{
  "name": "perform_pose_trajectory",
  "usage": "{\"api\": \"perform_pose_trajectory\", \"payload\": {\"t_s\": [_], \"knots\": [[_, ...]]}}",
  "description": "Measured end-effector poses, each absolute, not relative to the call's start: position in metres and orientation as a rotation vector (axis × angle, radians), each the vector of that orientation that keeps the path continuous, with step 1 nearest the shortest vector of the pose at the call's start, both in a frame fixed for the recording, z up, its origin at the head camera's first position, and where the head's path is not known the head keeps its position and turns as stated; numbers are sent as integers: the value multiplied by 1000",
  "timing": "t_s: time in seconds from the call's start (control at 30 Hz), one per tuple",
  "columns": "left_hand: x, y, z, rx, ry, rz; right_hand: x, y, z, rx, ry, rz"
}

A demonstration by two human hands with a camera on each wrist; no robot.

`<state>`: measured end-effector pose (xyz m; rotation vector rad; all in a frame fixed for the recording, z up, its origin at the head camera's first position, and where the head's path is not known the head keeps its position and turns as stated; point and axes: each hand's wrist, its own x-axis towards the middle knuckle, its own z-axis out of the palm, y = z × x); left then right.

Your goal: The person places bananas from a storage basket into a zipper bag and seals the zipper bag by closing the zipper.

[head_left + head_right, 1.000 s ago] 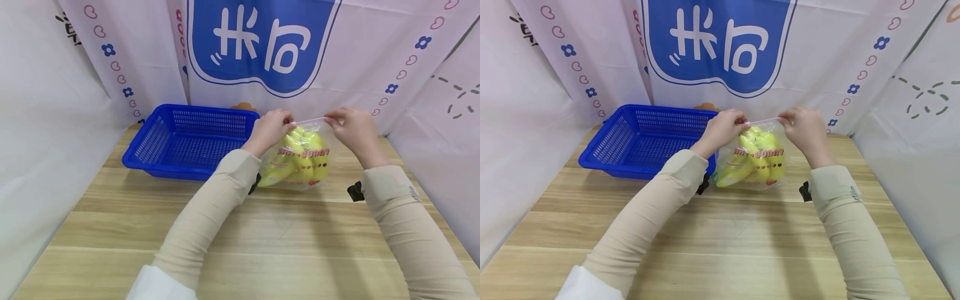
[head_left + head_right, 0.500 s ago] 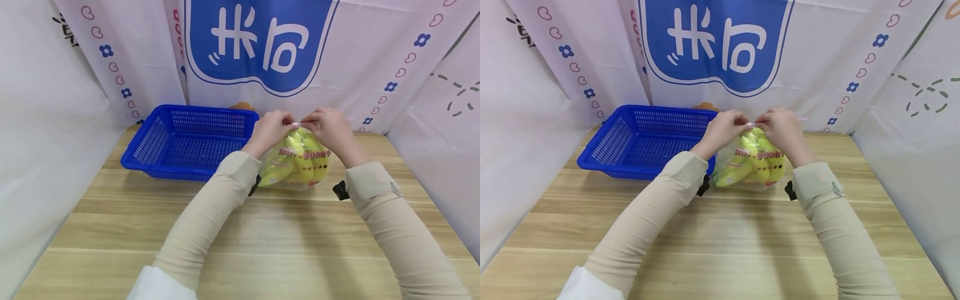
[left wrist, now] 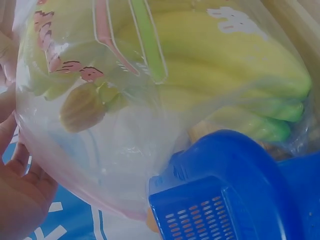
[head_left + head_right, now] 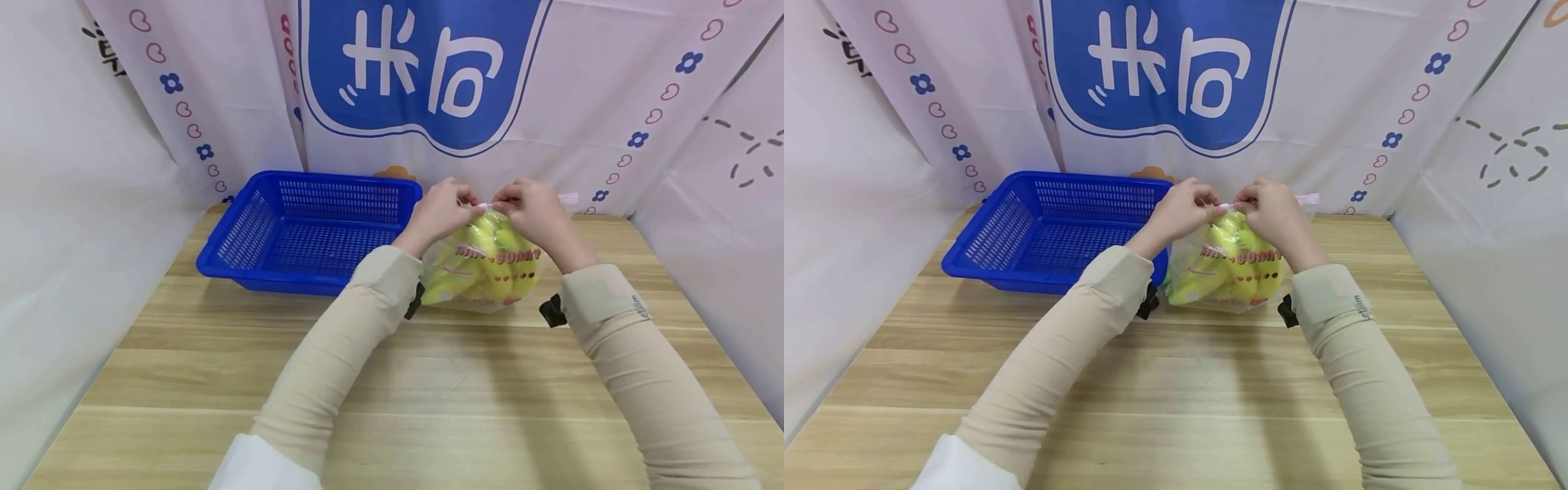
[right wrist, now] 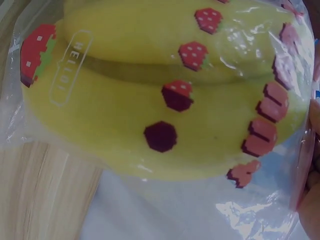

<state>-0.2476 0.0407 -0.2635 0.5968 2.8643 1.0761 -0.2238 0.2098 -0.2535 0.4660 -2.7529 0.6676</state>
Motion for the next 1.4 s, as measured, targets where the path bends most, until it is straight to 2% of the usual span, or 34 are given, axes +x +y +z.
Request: {"api": "perform_pose_trajectory", "payload": {"t_s": [1.4], "knots": [[-249, 34, -266, 649, 3038, 792, -228, 220, -253, 326, -2804, 755]]}}
